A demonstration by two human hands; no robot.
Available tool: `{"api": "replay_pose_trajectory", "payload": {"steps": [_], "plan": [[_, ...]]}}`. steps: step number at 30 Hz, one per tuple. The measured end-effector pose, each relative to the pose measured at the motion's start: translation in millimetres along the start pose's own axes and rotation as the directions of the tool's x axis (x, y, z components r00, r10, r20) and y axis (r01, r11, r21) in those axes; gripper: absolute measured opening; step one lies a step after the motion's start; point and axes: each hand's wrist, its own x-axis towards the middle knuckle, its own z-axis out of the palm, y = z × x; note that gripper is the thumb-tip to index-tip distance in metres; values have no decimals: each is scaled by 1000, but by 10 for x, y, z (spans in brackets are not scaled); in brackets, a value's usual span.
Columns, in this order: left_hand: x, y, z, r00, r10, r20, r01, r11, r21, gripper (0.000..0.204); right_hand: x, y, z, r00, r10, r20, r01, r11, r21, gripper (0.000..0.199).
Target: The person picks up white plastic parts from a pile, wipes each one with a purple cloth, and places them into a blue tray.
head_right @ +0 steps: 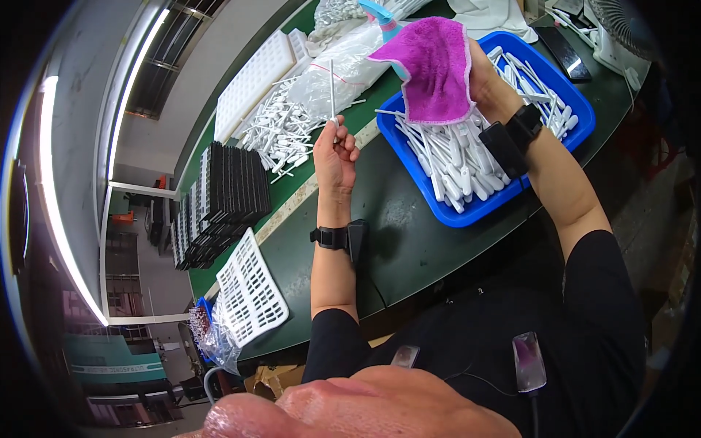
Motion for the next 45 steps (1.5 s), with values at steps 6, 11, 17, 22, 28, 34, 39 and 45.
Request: {"api": "replay_pose_trajectory", "payload": {"steps": [6, 11, 17, 22, 28, 34, 39, 45], "plan": [[-194, -116, 416, 967, -161, 199, 147, 986, 83, 25, -78, 118, 203, 998, 34, 50, -35, 999, 13, 41], [-398, -382, 671, 917, -295, 268, 259, 952, 164, 25, -226, 340, 699, 979, 110, -170, -142, 972, -187, 32], [-344, -540, 714, 990, 45, 133, -55, 996, 75, 28, -377, 803, 756, 994, -35, -106, -28, 840, -542, 30], [-483, -427, 827, 966, 149, 210, -202, 944, 259, 26, -410, 631, 850, 996, 88, -9, -83, 889, -451, 31], [-397, -321, 699, 832, 437, 341, -547, 544, 637, 24, -438, 624, 956, 960, 272, 59, -246, 929, -277, 32], [-483, 454, 652, 979, -176, 103, -1, 499, 867, 28, -414, 606, 748, 985, 162, -66, -173, 848, -501, 40], [-297, 478, 353, 966, 230, 121, -259, 835, 486, 33, -420, 700, 743, 921, 168, 352, 241, 464, -852, 36], [-268, 399, 396, 949, 306, -78, -284, 936, 209, 36, -513, 641, 900, 901, 341, 266, 158, 314, -936, 31]]}}
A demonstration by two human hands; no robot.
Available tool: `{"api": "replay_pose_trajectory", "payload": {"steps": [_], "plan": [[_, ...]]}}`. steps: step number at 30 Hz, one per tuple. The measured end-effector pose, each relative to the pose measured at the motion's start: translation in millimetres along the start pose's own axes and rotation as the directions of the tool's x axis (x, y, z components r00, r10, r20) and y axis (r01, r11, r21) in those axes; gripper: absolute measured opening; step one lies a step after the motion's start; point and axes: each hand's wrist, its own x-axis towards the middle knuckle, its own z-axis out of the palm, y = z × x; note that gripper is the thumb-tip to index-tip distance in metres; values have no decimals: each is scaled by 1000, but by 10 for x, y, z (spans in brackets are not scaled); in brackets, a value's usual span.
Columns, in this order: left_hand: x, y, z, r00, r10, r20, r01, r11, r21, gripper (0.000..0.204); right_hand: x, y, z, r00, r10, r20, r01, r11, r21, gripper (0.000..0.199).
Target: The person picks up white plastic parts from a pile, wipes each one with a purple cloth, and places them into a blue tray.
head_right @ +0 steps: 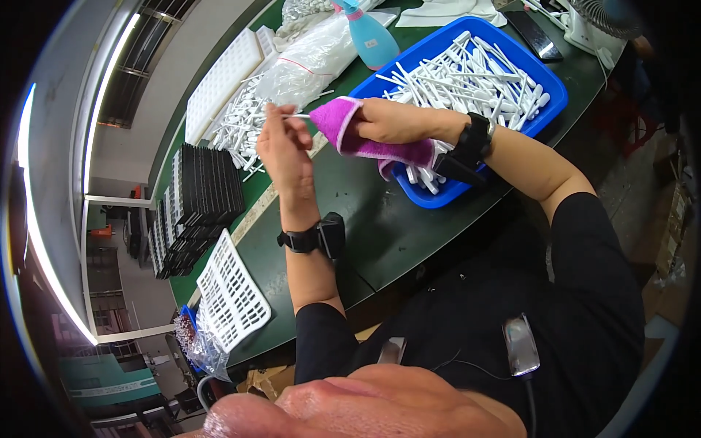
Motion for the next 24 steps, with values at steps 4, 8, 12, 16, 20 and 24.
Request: {"api": "replay_pose_trajectory", "payload": {"steps": [4, 8, 12, 16, 20, 24], "plan": [[-35, 87, -2, 999, 34, -12, -35, 995, -98, 35, -82, -95, -10, 996, -44, -76, 28, 977, -210, 30], [-168, 15, 79, 981, 93, 172, -48, 966, -253, 34, -310, -414, -134, 959, -209, -192, 167, 962, -215, 30], [36, 173, -162, 958, 83, 273, -106, 992, 69, 36, -742, -400, -814, 943, 32, -332, -144, 936, -320, 28], [555, -82, -1111, 996, 40, -79, 13, 818, 575, 25, -1135, 183, -1494, 847, -240, -475, -226, 646, -729, 26], [564, -556, -1828, 953, 229, -200, 148, 228, 962, 24, -1305, 689, -1722, 801, 7, -599, -534, 463, -708, 29], [515, -760, -1815, 947, 245, -209, 187, 110, 976, 22, -1367, 669, -1660, 800, 130, -585, -586, 378, -717, 32]]}}
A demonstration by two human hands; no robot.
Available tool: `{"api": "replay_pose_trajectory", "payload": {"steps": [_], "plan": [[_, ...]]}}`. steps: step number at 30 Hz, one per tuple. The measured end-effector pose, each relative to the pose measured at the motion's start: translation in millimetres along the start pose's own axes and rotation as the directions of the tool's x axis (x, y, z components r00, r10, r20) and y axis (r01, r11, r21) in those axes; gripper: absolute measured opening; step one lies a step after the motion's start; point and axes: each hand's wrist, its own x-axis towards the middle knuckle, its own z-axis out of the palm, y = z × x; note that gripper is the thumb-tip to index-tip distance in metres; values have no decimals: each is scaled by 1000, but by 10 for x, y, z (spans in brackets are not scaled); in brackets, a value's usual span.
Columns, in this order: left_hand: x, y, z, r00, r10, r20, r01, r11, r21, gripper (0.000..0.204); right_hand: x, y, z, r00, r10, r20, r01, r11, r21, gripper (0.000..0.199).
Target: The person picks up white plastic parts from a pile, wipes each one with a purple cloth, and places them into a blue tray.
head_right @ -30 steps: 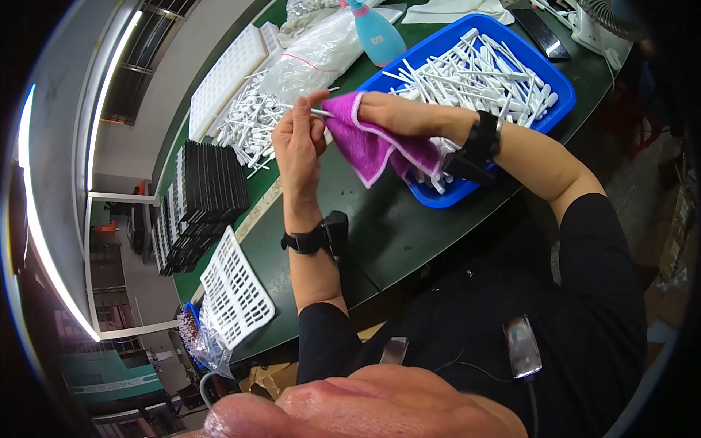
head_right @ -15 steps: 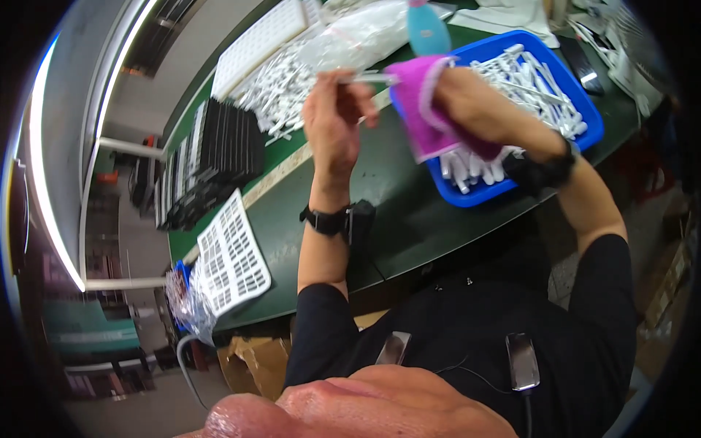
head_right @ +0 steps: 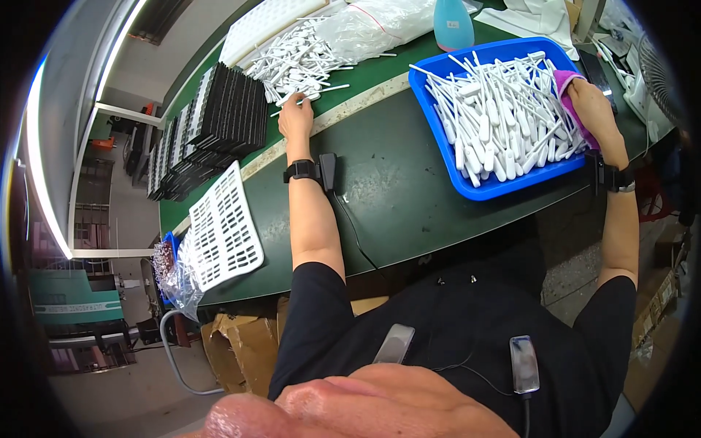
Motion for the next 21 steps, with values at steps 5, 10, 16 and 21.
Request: {"api": "replay_pose_trajectory", "payload": {"steps": [5, 10, 16, 21], "plan": [[-31, 16, -27, 992, 108, 57, -115, 985, 128, 20, -72, -295, -159, 984, 85, 155, -51, 976, -211, 31], [-50, 47, -56, 991, 117, 69, -127, 978, 164, 19, 76, -326, -384, 997, -71, -7, 71, 993, 97, 29], [77, 12, -111, 998, 63, -31, -65, 997, -41, 23, 300, -1115, -566, 967, -246, -61, 156, 391, 907, 36], [122, 583, -436, 990, -7, -143, -104, 650, -753, 24, 486, -1545, -137, 979, -192, -64, 74, 48, 996, 40]]}}
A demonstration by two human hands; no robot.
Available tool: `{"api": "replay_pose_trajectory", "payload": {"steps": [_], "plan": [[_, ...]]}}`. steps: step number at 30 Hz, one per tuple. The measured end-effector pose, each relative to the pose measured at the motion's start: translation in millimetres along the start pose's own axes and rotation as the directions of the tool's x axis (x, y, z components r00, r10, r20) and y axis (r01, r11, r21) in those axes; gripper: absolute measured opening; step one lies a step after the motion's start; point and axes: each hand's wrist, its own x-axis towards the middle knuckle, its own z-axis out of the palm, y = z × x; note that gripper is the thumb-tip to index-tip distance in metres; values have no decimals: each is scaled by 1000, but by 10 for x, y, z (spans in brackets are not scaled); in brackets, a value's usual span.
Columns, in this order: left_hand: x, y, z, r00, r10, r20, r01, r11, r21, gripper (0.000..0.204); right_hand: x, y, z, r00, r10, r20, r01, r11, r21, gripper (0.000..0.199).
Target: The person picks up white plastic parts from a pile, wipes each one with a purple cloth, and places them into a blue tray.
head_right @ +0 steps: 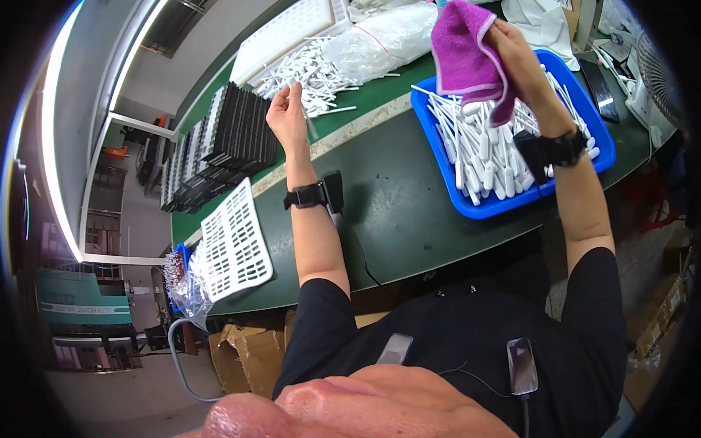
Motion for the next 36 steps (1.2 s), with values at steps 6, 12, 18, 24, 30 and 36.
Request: {"api": "replay_pose_trajectory", "payload": {"steps": [6, 12, 18, 24, 30, 36], "plan": [[-185, 430, 119, 925, -213, 316, 376, 645, -665, 20, -89, 139, 192, 974, 161, -157, -131, 974, 184, 41], [-387, 443, 484, 734, -317, 601, 670, 486, -561, 21, -3, 319, 131, 968, 228, -106, -188, 936, 298, 37], [-603, 467, 733, 641, -300, 706, 743, 472, -475, 24, -40, 190, 100, 963, 184, -197, -132, 960, 248, 33], [-663, 378, 765, 665, -305, 682, 715, 523, -464, 29, -38, 191, 69, 965, 164, -203, -109, 960, 256, 31], [-691, 497, 781, 642, -347, 684, 742, 508, -438, 30, -43, 169, 127, 959, 161, -234, -92, 955, 281, 29], [-688, 454, 740, 659, -308, 686, 717, 532, -450, 29, -40, 185, 95, 954, 176, -241, -110, 958, 265, 30]]}}
